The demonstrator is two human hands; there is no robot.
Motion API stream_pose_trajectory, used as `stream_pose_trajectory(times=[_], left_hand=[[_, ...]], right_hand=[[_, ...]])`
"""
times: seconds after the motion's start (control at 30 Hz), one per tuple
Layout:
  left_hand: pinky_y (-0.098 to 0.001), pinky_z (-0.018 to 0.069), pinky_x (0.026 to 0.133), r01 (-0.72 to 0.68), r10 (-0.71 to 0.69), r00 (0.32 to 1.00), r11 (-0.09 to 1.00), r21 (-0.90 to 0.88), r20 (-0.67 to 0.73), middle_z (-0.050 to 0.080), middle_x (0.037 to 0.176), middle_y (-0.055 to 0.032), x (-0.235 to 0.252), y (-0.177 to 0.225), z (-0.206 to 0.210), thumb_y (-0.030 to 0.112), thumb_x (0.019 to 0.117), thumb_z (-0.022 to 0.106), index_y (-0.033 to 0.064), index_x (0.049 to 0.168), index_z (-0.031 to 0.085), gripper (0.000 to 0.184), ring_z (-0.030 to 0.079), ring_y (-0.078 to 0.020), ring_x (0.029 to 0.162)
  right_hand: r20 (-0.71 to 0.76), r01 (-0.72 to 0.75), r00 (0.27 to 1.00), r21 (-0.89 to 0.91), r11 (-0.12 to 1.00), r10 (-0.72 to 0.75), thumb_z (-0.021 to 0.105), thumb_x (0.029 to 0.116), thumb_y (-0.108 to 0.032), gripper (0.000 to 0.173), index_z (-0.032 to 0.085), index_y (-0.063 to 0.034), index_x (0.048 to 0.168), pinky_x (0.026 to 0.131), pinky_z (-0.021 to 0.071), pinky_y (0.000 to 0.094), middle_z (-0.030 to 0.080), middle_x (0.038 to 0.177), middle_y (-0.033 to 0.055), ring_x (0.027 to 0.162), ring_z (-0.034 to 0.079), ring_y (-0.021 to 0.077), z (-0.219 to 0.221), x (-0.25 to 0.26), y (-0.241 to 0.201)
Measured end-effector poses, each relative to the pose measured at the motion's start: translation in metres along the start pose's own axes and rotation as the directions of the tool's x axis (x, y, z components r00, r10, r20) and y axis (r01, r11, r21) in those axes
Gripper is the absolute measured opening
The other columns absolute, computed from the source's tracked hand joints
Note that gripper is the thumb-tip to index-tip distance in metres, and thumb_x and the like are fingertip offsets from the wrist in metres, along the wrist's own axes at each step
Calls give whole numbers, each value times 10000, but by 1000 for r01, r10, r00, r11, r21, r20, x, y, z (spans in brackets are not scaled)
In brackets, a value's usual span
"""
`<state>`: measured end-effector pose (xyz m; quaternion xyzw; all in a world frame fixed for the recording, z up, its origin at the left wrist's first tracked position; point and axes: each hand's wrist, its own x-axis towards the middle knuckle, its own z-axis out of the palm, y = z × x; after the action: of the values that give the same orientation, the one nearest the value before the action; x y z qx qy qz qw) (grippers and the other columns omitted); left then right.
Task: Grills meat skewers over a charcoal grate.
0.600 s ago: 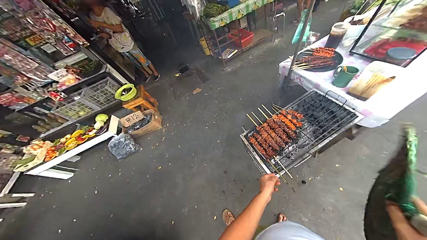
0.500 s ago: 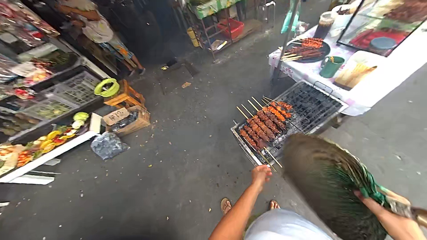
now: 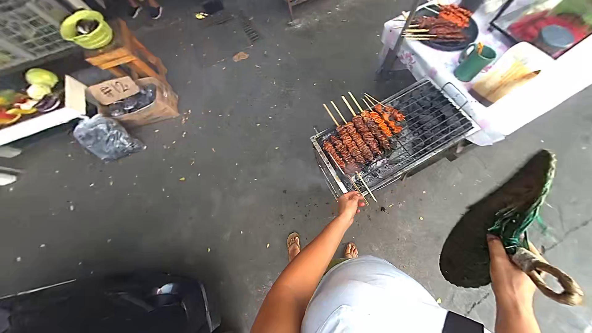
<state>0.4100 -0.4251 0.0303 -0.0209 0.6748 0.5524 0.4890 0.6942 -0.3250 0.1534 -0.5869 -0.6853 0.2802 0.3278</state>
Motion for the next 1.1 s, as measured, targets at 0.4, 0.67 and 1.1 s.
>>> stream_pose_trajectory(times=[0.4, 0.67, 1.1], left_hand=[[-267, 445, 588, -56, 65, 990, 996, 73, -122, 650, 969, -95, 17, 3, 15, 206, 1023, 657, 11, 1206, 651, 268, 527, -112, 670], [-295, 540, 635, 59, -90, 991, 955, -291, -97, 676, 1006, -129, -4, 18, 24, 95, 970, 720, -8, 1227, 598, 302, 642, -158, 768], [-219, 479, 509, -90, 77, 991, 989, -119, -110, 671, 810, -84, -4, -6, 24, 93, 965, 727, -37, 1056, 642, 180, 604, -92, 612]], right_hand=[[28, -149, 989, 232, 961, 147, 697, 899, -134, 524, 544, 99, 1342, 1010, 494, 214, 642, 1254, 170, 1130, 624, 47, 10, -8, 3], [63, -206, 978, 273, 940, 197, 689, 914, -113, 475, 555, 77, 1327, 978, 504, 193, 656, 1214, 117, 1088, 630, 14, 15, -3, 5], [105, -212, 976, 297, 931, 189, 692, 898, -100, 477, 559, 76, 1321, 962, 516, 194, 664, 1203, 112, 1071, 640, 17, 24, 1, 6]])
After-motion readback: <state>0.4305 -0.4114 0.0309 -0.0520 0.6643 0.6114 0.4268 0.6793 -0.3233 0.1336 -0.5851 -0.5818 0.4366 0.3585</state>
